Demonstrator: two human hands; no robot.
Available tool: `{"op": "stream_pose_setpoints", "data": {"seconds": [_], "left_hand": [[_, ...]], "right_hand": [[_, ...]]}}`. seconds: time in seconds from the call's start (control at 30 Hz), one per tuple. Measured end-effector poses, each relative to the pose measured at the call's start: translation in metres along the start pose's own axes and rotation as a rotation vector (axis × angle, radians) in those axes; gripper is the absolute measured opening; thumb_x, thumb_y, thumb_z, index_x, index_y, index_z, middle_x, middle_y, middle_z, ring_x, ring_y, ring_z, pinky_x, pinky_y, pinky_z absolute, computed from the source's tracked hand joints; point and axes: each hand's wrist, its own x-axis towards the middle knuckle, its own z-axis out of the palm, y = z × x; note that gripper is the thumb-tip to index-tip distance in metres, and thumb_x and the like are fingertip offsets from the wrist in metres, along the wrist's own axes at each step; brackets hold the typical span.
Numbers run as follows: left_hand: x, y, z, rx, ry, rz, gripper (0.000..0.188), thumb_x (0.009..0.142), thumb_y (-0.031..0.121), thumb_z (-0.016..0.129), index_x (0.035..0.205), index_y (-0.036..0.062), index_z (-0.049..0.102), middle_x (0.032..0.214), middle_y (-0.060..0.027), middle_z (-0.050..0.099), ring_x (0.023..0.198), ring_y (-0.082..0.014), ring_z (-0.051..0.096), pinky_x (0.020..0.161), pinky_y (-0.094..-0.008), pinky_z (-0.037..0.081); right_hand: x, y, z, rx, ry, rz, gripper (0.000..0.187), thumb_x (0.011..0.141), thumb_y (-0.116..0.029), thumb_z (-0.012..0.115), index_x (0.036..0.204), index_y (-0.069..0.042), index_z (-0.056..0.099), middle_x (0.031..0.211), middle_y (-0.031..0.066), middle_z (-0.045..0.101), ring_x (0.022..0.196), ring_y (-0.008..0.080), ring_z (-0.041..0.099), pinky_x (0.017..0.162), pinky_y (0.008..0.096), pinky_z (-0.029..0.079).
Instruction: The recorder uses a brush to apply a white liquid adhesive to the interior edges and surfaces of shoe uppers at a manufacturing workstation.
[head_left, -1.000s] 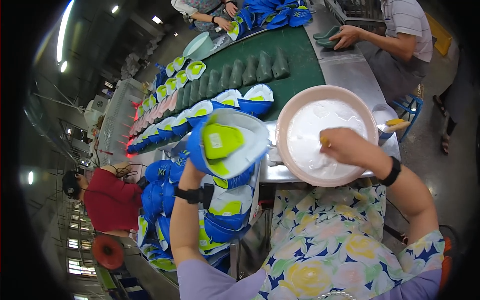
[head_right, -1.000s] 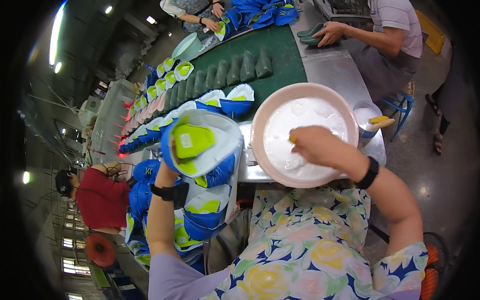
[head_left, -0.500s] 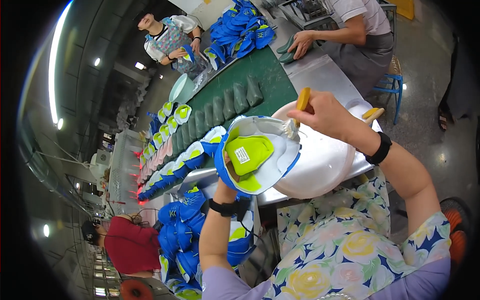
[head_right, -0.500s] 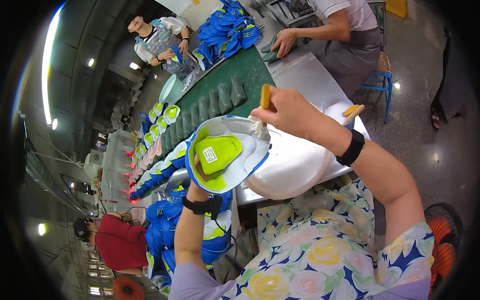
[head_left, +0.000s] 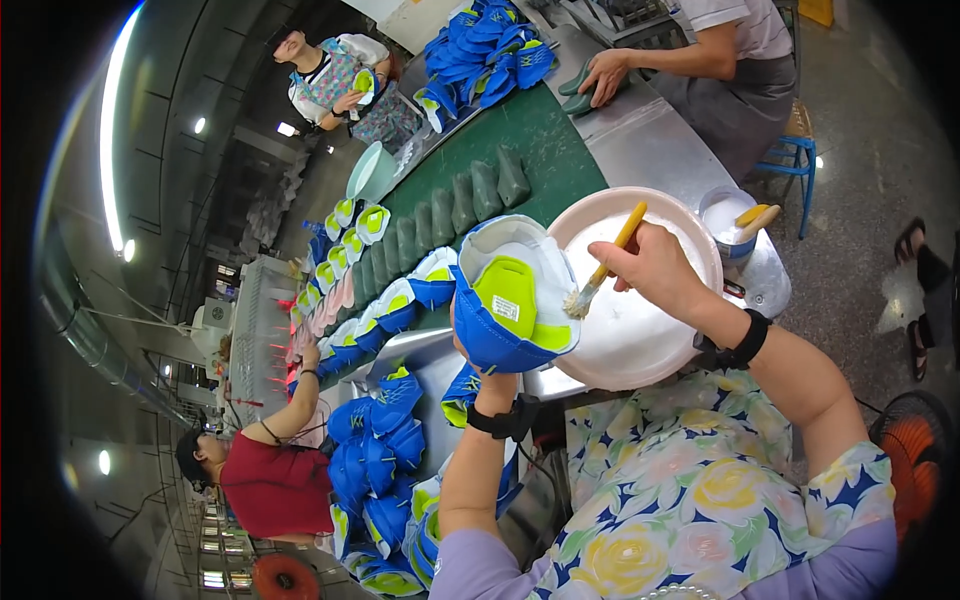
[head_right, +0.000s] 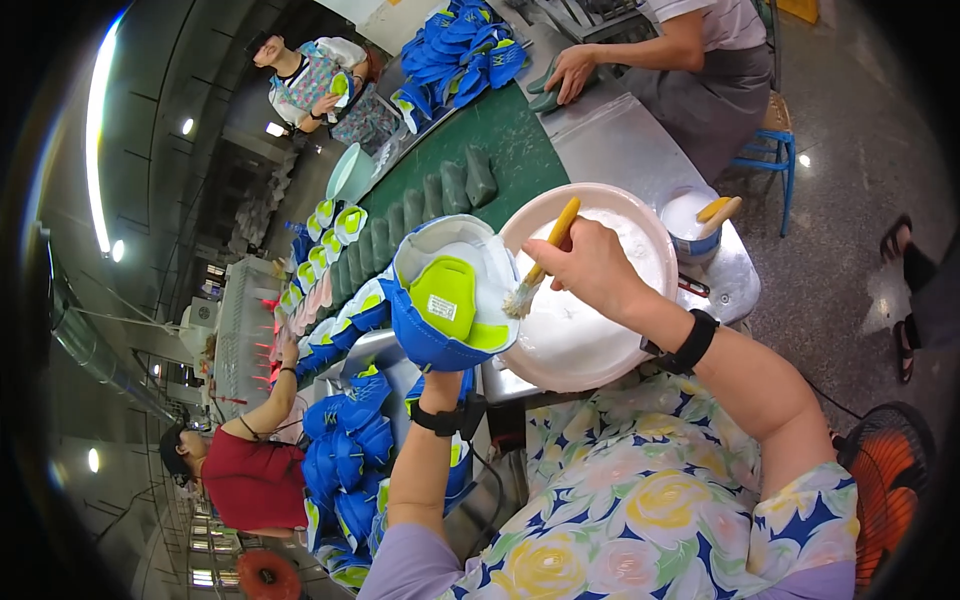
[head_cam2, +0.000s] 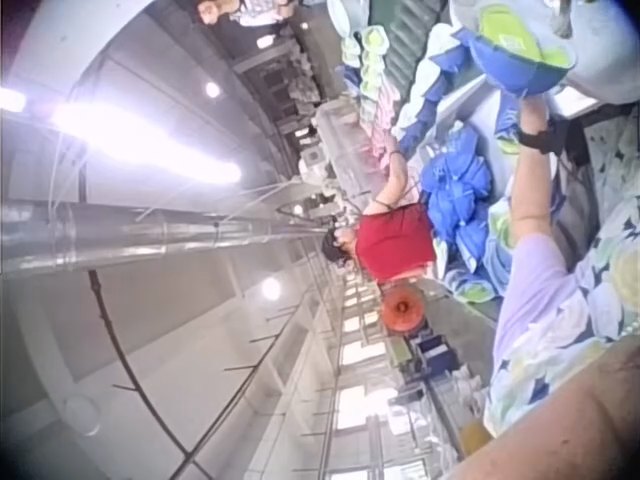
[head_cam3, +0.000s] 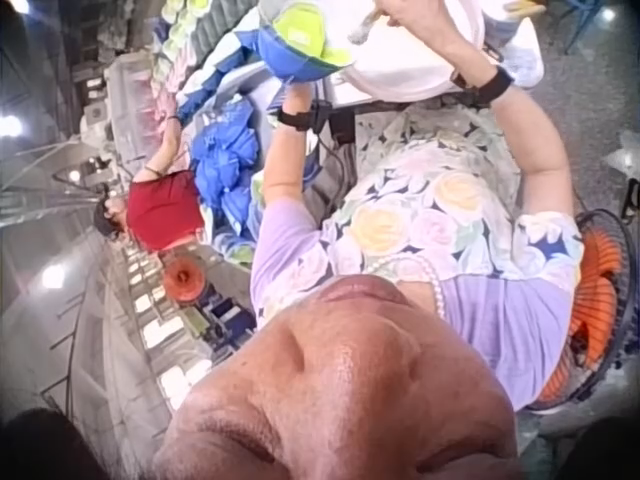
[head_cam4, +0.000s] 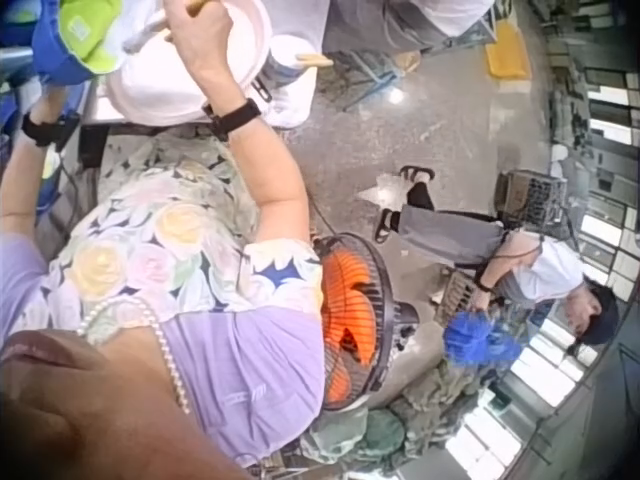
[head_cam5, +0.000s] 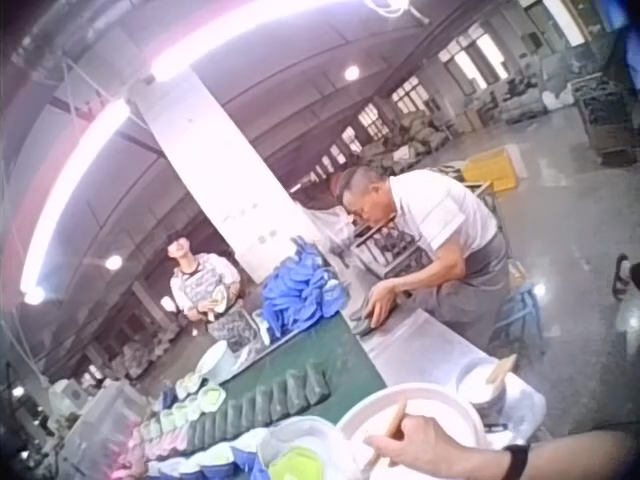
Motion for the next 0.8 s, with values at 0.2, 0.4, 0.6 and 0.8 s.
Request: {"op": "stream_pose_setpoints", "data": {"seconds": [0.2, 0.4, 0.6, 0.8], "left_hand": [[-0.007, 0.000, -0.012, -0.012, 0.127, 0.095, 0.049, 0.099, 0.025, 0.061, 0.142, 0.0028, 0.049, 0.138, -0.0139, 0.057, 0.120, -0.0223, 0.061, 0.104, -0.0374, 0.050], [0.005, 0.002, -0.050, 0.502, 0.004, 0.014, 0.048, 0.097, 0.025, 0.063, 0.140, 0.0060, 0.052, 0.136, -0.0123, 0.060, 0.120, -0.0216, 0.061, 0.103, -0.0403, 0.051], [-0.010, 0.004, -0.029, -0.545, -0.390, -0.441, 0.058, 0.094, 0.044, 0.064, 0.139, 0.0095, 0.053, 0.134, -0.0111, 0.062, 0.118, -0.0268, 0.064, 0.102, -0.0440, 0.054], [-0.034, -0.007, -0.012, -0.757, -0.388, -0.751, 0.061, 0.092, 0.045, 0.066, 0.140, 0.0098, 0.053, 0.135, -0.0117, 0.062, 0.119, -0.0279, 0.064, 0.102, -0.0452, 0.054]], "right_hand": [[-0.014, -0.004, 0.015, 0.042, -0.059, 0.065, 0.046, 0.090, -0.036, 0.070, 0.086, 0.009, 0.066, 0.075, 0.0157, 0.071, 0.062, 0.0185, 0.071, 0.058, 0.0274, 0.056], [-0.021, -0.012, 0.013, 0.185, -0.062, -0.135, 0.038, 0.090, -0.031, 0.073, 0.094, 0.006, 0.069, 0.079, 0.0135, 0.072, 0.066, 0.0177, 0.071, 0.061, 0.0279, 0.054], [-0.005, -0.017, -0.003, -0.006, -0.126, -0.635, 0.022, 0.091, -0.022, 0.075, 0.102, -0.004, 0.068, 0.089, 0.0104, 0.071, 0.078, 0.0221, 0.070, 0.070, 0.0309, 0.053], [-0.008, -0.046, 0.023, -0.095, -0.316, -1.186, 0.019, 0.092, -0.021, 0.071, 0.100, -0.007, 0.061, 0.096, 0.0127, 0.067, 0.088, 0.0335, 0.068, 0.078, 0.0387, 0.055]]}}
